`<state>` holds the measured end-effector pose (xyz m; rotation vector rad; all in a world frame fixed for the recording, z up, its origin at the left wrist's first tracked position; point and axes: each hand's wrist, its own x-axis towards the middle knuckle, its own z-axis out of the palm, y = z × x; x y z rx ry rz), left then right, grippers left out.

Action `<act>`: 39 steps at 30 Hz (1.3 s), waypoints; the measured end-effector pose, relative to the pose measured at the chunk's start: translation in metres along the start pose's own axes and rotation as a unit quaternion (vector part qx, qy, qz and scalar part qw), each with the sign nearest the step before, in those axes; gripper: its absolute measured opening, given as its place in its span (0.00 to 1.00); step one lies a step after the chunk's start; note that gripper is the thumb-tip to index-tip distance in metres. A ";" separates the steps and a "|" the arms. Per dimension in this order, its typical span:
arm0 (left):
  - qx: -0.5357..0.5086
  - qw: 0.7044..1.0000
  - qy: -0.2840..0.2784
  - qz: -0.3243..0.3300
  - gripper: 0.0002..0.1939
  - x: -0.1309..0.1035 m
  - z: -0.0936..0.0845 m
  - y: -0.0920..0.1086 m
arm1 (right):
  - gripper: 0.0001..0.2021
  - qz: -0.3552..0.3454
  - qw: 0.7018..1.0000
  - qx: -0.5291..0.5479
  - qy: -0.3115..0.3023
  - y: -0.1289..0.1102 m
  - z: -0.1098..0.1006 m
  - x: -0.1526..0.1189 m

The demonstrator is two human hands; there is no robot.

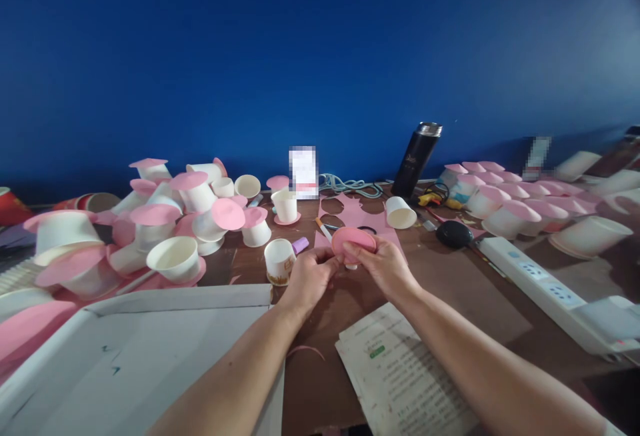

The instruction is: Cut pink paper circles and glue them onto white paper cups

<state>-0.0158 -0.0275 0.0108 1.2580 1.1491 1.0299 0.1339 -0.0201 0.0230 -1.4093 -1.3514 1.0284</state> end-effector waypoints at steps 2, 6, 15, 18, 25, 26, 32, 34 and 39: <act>-0.004 1.000 0.003 -0.001 0.14 0.000 0.000 0.000 | 0.19 0.003 1.000 0.025 -0.010 0.002 0.000 0.000; -0.011 1.000 0.009 -0.009 0.15 0.001 -0.001 -0.002 | 0.22 -0.006 0.997 0.074 -0.035 0.006 -0.002 0.002; 0.000 1.000 -0.009 -0.004 0.16 0.000 -0.001 -0.002 | 0.16 0.005 0.993 0.104 -0.061 0.006 -0.001 0.002; 0.002 1.000 -0.018 -0.003 0.17 -0.002 0.000 0.001 | 0.15 0.023 0.996 0.082 -0.041 0.003 -0.001 0.001; 0.014 1.000 0.008 -0.023 0.18 -0.002 -0.001 0.002 | 0.16 0.033 0.994 0.095 -0.048 0.006 -0.001 0.000; 0.011 1.000 0.016 -0.023 0.18 -0.001 -0.001 0.002 | 0.16 0.034 0.994 0.094 -0.050 0.007 -0.001 0.000; 0.003 0.999 0.045 -0.028 0.15 0.000 -0.001 0.002 | 0.16 -0.002 0.994 0.076 -0.077 0.007 0.001 0.001; -0.035 0.998 0.023 -0.043 0.14 -0.001 0.000 0.002 | 0.16 -0.005 0.994 0.082 -0.070 0.008 0.001 0.003; -0.082 0.992 -0.040 -0.084 0.20 -0.002 0.002 0.001 | 0.16 0.009 0.996 0.083 -0.029 0.010 -0.001 0.005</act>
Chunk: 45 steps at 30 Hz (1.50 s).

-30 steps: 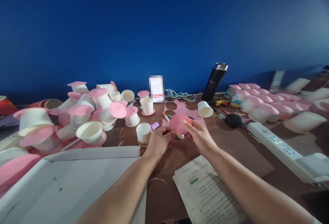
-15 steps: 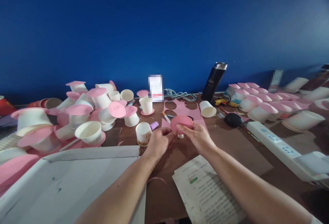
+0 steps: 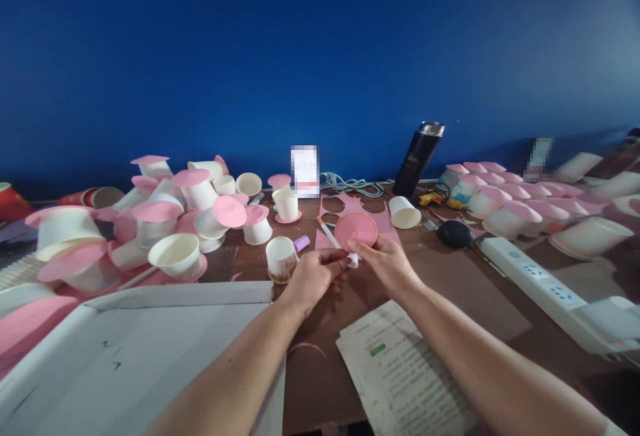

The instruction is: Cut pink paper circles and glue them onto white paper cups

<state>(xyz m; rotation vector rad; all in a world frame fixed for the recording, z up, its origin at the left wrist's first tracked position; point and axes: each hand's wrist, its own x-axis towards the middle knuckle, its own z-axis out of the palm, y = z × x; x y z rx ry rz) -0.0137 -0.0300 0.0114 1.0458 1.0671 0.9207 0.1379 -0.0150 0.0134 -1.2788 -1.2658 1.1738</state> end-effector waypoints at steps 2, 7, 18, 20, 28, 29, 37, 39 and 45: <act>-0.006 1.000 -0.003 -0.001 0.22 0.001 0.000 -0.002 | 0.16 -0.001 1.000 -0.002 0.000 0.000 -0.001 0.000; 0.006 0.999 0.012 0.034 0.18 0.001 -0.001 -0.003 | 0.17 -0.009 0.999 -0.037 -0.012 0.000 0.000 -0.001; 0.049 0.997 0.047 0.044 0.18 0.003 -0.004 -0.002 | 0.17 -0.011 0.998 -0.038 -0.042 -0.001 0.001 -0.003; 0.061 0.996 0.046 0.052 0.17 0.003 -0.004 -0.002 | 0.16 -0.027 0.999 -0.027 -0.032 -0.001 0.001 -0.003; 0.090 0.991 0.049 0.084 0.15 -0.002 -0.002 0.003 | 0.15 -0.030 0.999 -0.012 -0.040 -0.001 -0.001 -0.004; 0.086 0.992 0.047 0.084 0.15 -0.002 -0.002 0.003 | 0.15 -0.026 0.999 -0.011 -0.042 -0.001 -0.001 -0.004; 0.103 0.989 0.030 0.097 0.14 0.001 -0.003 -0.002 | 0.16 -0.037 0.999 -0.029 -0.003 0.000 -0.001 -0.003; 0.102 0.989 0.033 0.098 0.14 0.001 -0.003 -0.001 | 0.15 -0.042 0.998 -0.039 0.002 -0.001 -0.002 -0.003; 0.153 0.977 0.069 0.128 0.12 0.001 -0.005 0.000 | 0.13 -0.039 0.999 -0.016 -0.022 -0.002 -0.002 -0.003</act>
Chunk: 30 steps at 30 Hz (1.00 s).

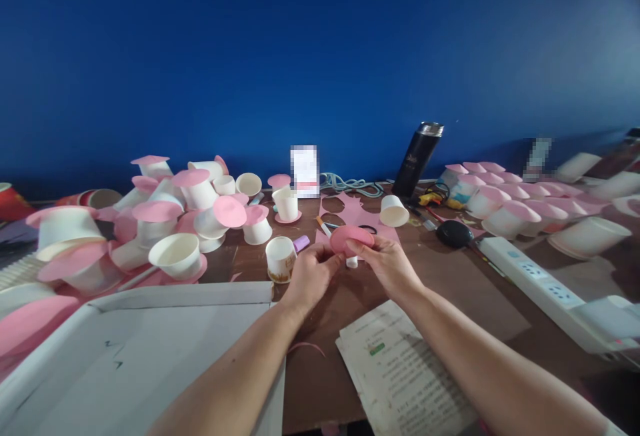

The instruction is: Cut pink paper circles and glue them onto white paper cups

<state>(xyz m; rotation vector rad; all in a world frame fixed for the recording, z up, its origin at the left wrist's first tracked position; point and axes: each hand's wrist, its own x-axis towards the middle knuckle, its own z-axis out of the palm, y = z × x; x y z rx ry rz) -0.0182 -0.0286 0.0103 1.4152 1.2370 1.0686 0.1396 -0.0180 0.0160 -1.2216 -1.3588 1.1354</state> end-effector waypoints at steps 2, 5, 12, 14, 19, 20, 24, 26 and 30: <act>0.030 0.999 0.023 0.011 0.12 0.000 -0.001 0.000 | 0.11 0.001 1.000 0.020 -0.020 0.000 0.000 -0.001; 0.092 0.993 0.063 0.045 0.11 0.000 0.000 0.000 | 0.13 0.002 0.998 0.063 -0.031 0.000 -0.001 -0.001; 0.283 0.909 0.150 0.268 0.05 -0.006 -0.001 -0.005 | 0.15 0.107 0.955 0.272 0.040 -0.007 -0.005 0.002; 0.315 0.887 0.151 0.302 0.04 -0.008 -0.004 -0.005 | 0.20 0.128 0.947 0.295 0.020 -0.010 -0.007 0.003; 0.353 0.850 0.171 0.351 0.07 -0.009 -0.009 -0.003 | 0.18 0.146 0.945 0.285 -0.071 -0.011 -0.009 0.003; 0.357 0.846 0.174 0.355 0.08 -0.008 -0.010 -0.004 | 0.16 0.140 0.946 0.279 -0.084 -0.010 -0.009 0.002; 0.372 0.831 0.194 0.364 0.11 -0.006 -0.012 -0.002 | 0.17 0.115 0.952 0.266 -0.095 -0.008 -0.009 0.002; 0.376 0.822 0.221 0.366 0.14 -0.005 -0.016 0.001 | 0.16 0.097 0.962 0.253 -0.042 -0.005 -0.010 0.004; 0.358 0.806 0.285 0.375 0.16 -0.003 -0.031 0.010 | 0.18 0.054 0.966 0.241 0.073 0.001 -0.013 0.012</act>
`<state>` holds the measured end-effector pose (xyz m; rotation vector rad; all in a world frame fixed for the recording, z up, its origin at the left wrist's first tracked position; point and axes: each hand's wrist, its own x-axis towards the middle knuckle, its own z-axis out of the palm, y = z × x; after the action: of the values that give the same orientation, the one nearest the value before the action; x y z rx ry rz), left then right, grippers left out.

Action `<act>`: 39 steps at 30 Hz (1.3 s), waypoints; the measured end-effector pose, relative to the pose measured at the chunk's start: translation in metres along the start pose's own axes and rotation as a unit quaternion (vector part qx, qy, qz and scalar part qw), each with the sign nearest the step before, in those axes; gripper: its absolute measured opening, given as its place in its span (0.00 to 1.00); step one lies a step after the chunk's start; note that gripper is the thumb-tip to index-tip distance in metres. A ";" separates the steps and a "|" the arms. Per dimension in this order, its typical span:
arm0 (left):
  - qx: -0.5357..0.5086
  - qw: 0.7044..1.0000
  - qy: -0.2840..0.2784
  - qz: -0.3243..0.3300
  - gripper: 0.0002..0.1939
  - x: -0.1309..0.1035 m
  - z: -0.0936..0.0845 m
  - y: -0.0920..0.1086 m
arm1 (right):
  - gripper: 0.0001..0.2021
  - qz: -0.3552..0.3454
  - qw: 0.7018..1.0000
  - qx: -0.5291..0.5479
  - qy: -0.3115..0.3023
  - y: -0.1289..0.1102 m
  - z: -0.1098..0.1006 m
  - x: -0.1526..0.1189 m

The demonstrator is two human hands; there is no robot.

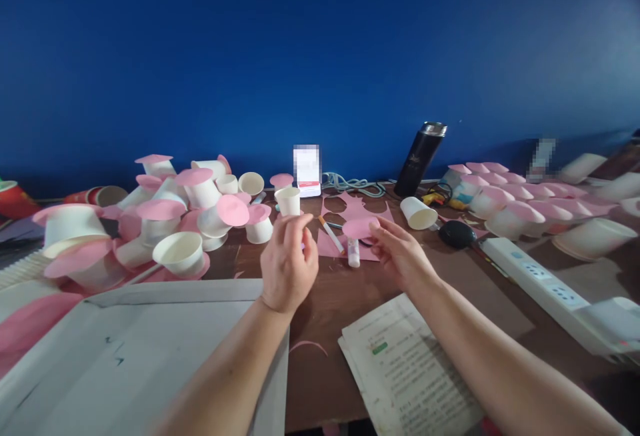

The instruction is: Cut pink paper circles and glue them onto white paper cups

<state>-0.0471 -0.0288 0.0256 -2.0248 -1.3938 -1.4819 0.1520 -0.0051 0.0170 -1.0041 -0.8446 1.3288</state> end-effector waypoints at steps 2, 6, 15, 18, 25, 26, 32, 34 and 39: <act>0.004 0.999 0.034 -0.015 0.15 0.005 -0.004 -0.006 | 0.22 -0.032 0.999 -0.023 0.016 0.001 -0.001 0.003; -0.002 0.995 0.045 -0.085 0.11 0.014 -0.009 -0.021 | 0.30 -0.074 0.968 -0.234 0.052 0.003 -0.005 0.006; -0.150 0.904 -0.340 -0.209 0.29 0.031 -0.040 -0.065 | 0.38 -0.067 0.772 -0.632 0.014 0.019 -0.012 0.008; -0.144 0.875 -0.419 -0.196 0.40 0.029 -0.046 -0.071 | 0.41 -0.057 0.744 -0.665 0.015 0.021 -0.006 0.009; -0.093 0.871 -0.427 -0.225 0.40 0.023 -0.046 -0.077 | 0.35 -0.058 0.767 -0.638 0.008 0.022 -0.007 0.018; -0.094 0.869 -0.426 -0.233 0.38 0.024 -0.047 -0.077 | 0.32 -0.061 0.785 -0.616 0.000 0.021 -0.008 0.018; -0.196 0.833 -0.466 -0.224 0.32 0.033 -0.052 -0.058 | 0.18 0.073 0.955 -0.259 -0.127 0.001 -0.005 0.003; -0.229 0.820 -0.478 -0.217 0.31 0.033 -0.049 -0.047 | 0.15 0.077 0.975 -0.159 -0.132 -0.007 -0.001 -0.004; -0.193 0.858 -0.449 -0.159 0.24 0.023 -0.028 -0.028 | 0.13 0.027 0.987 -0.051 -0.152 -0.013 0.002 -0.013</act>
<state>-0.0855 -0.0214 0.0489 -3.1090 -1.9364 -0.9552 0.1538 -0.0172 0.0308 -0.9200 -1.1308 1.5218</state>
